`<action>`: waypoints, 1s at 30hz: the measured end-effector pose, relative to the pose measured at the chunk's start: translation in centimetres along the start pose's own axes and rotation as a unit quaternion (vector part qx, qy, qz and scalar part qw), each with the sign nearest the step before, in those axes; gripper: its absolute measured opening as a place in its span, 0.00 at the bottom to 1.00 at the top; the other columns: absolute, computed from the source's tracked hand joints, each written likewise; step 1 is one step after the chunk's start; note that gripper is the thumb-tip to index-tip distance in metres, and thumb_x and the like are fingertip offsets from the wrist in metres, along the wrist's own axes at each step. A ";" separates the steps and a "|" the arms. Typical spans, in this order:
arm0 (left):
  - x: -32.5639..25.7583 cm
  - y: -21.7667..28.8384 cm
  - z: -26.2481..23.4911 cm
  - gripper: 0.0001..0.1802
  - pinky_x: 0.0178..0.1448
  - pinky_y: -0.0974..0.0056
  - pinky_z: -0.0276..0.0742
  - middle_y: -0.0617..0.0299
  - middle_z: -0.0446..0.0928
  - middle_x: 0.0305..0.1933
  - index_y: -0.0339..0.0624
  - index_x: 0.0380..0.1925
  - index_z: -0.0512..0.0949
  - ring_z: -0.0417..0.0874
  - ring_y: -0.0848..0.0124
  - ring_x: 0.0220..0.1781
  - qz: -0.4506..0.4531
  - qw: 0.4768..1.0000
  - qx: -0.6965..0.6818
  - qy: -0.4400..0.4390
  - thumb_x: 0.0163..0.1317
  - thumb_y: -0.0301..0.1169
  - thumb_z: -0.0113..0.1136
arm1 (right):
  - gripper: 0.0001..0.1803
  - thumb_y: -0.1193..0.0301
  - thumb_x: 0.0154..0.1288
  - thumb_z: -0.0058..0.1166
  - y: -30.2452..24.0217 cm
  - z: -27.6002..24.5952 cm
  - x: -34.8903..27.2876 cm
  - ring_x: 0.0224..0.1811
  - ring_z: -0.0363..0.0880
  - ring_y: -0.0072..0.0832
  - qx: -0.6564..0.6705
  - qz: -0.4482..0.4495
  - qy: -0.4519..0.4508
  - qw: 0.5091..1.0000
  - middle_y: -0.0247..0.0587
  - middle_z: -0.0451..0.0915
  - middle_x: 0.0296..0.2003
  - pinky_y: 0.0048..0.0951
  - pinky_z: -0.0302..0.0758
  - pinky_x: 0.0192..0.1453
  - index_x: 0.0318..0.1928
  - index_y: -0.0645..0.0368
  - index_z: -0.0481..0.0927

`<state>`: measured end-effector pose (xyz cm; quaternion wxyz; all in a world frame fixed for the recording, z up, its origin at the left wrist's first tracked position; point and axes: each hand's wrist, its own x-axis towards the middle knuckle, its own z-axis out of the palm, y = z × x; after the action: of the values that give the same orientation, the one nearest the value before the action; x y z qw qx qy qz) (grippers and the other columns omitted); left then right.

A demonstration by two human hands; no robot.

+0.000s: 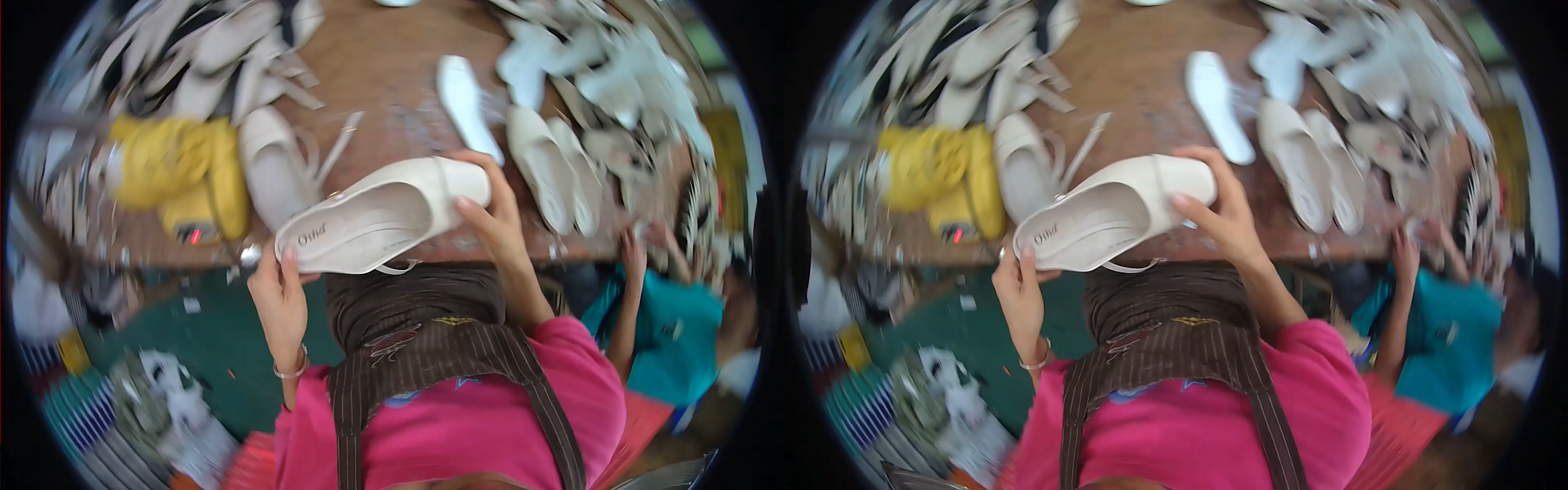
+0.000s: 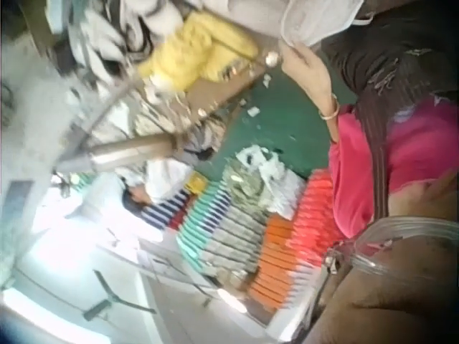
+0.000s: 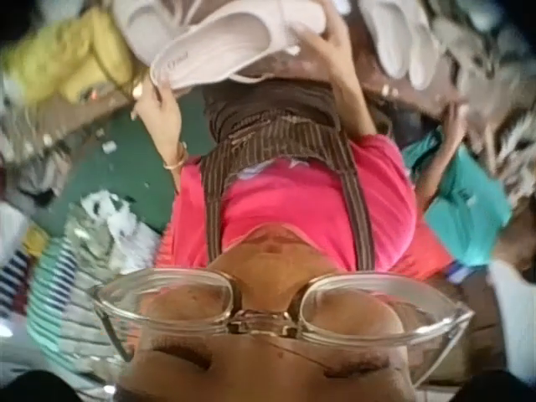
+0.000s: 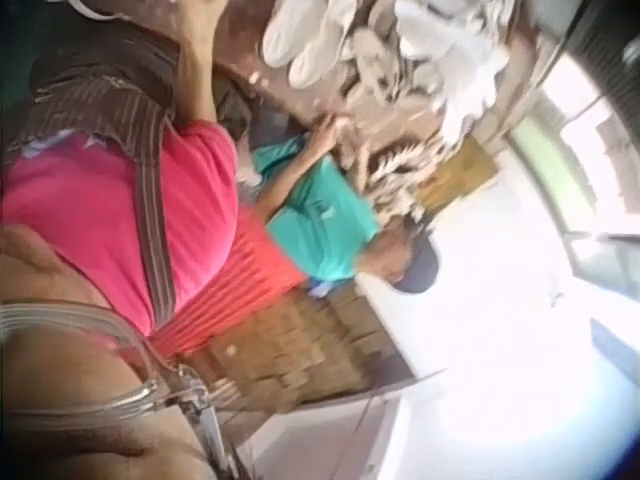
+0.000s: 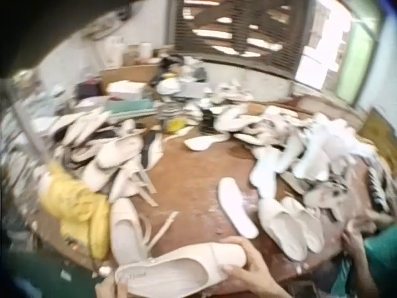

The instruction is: Assembling shoes by inserting insoles and using a fixed heat gun for finishing and shaping.

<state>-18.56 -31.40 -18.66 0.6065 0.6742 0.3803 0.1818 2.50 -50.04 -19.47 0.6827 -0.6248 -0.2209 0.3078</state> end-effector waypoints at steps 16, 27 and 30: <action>4.5 -6.3 8.3 0.18 0.55 0.67 0.70 0.56 0.76 0.48 0.31 0.52 0.72 0.76 0.72 0.47 -0.020 0.994 -0.044 -0.097 0.67 0.31 0.54 | 0.17 0.68 0.61 0.58 6.0 -6.6 -5.7 0.39 0.73 0.22 -0.107 0.064 0.112 0.986 0.39 0.74 0.40 0.27 0.71 0.43 0.47 0.61 0.69; 4.9 -5.0 11.7 0.13 0.34 0.62 0.73 0.56 0.73 0.30 0.36 0.43 0.81 0.75 0.63 0.28 0.125 0.932 0.339 -0.035 0.60 0.30 0.61 | 0.35 0.62 0.52 0.61 6.0 -4.2 -7.7 0.64 0.67 0.41 -0.506 -0.186 -0.173 0.824 0.53 0.70 0.59 0.41 0.58 0.71 0.57 0.68 0.69; 4.1 -6.3 10.8 0.11 0.33 0.64 0.72 0.55 0.74 0.32 0.34 0.41 0.81 0.75 0.68 0.29 0.104 0.978 0.180 -0.031 0.62 0.30 0.59 | 0.45 0.57 0.48 0.62 6.5 -4.4 -6.5 0.66 0.65 0.39 -0.547 -0.168 -0.253 0.780 0.52 0.67 0.62 0.38 0.56 0.72 0.63 0.70 0.62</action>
<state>-10.17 -35.87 -27.67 0.4645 0.8133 0.3157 0.1517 -0.07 -57.52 -25.90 0.1865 -0.7459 -0.6184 0.1624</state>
